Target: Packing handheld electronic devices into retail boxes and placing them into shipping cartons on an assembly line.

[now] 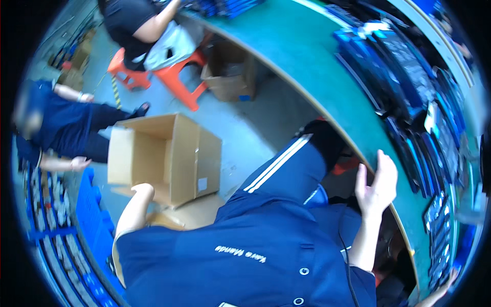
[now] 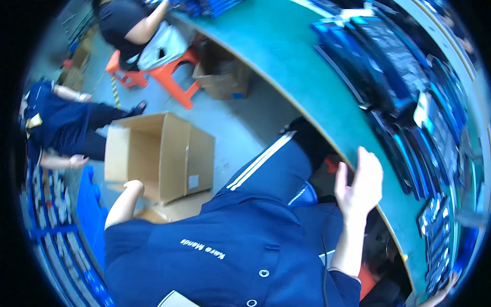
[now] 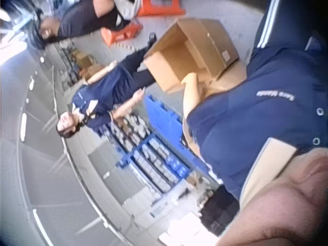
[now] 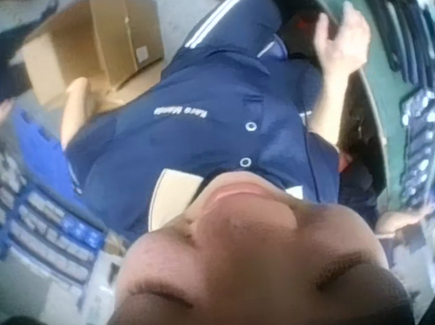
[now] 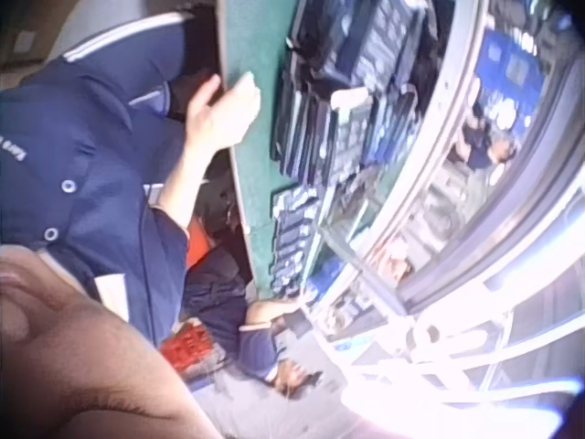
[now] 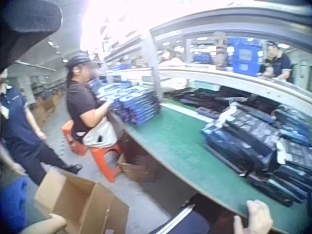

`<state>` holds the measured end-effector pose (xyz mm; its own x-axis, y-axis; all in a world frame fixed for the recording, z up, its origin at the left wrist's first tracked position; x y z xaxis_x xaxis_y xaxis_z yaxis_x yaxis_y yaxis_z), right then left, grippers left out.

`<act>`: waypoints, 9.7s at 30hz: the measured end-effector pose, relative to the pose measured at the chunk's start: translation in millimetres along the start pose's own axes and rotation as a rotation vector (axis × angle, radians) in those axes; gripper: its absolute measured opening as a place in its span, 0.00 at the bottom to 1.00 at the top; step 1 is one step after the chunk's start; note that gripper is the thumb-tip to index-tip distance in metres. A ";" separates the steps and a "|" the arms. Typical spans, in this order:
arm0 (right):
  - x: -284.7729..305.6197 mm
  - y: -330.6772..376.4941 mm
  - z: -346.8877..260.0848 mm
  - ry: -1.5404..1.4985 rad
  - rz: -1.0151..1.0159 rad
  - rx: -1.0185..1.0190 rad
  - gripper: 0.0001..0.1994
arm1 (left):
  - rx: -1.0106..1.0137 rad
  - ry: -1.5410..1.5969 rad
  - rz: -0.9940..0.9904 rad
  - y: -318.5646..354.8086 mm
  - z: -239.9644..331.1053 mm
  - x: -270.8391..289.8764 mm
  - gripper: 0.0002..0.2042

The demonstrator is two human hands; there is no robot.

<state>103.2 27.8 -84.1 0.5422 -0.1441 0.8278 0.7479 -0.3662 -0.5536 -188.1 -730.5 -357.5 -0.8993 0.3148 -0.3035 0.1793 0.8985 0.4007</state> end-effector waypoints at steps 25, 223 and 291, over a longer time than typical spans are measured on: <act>117.1 120.0 187.9 0.106 0.057 -0.817 0.16 | -2.036 -0.179 3.168 919.3 -0.5 -95.3 0.15; 180.8 -47.6 38.4 -0.556 0.269 -0.393 0.40 | -3.046 0.166 1.730 872.7 -6.2 -56.8 0.65; 171.5 -62.5 54.0 -0.095 0.025 -0.332 0.19 | -3.256 0.370 1.812 891.7 15.7 -68.2 0.61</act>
<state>170.0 75.6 87.5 0.6038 -0.0758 0.7935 0.5772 -0.6450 -0.5009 39.3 54.1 7.0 -0.8601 -0.4303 0.2738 -0.0189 -0.5096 -0.8602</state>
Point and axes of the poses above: each hand's wrist, its own y-axis away from the middle knuckle, its own x-axis out of the back of the hand, z = x × y, the point moved 5 cm from there along -y, towards the middle knuckle, and after that the axes turned 7 degrees about -z, right-handed, at the moved point
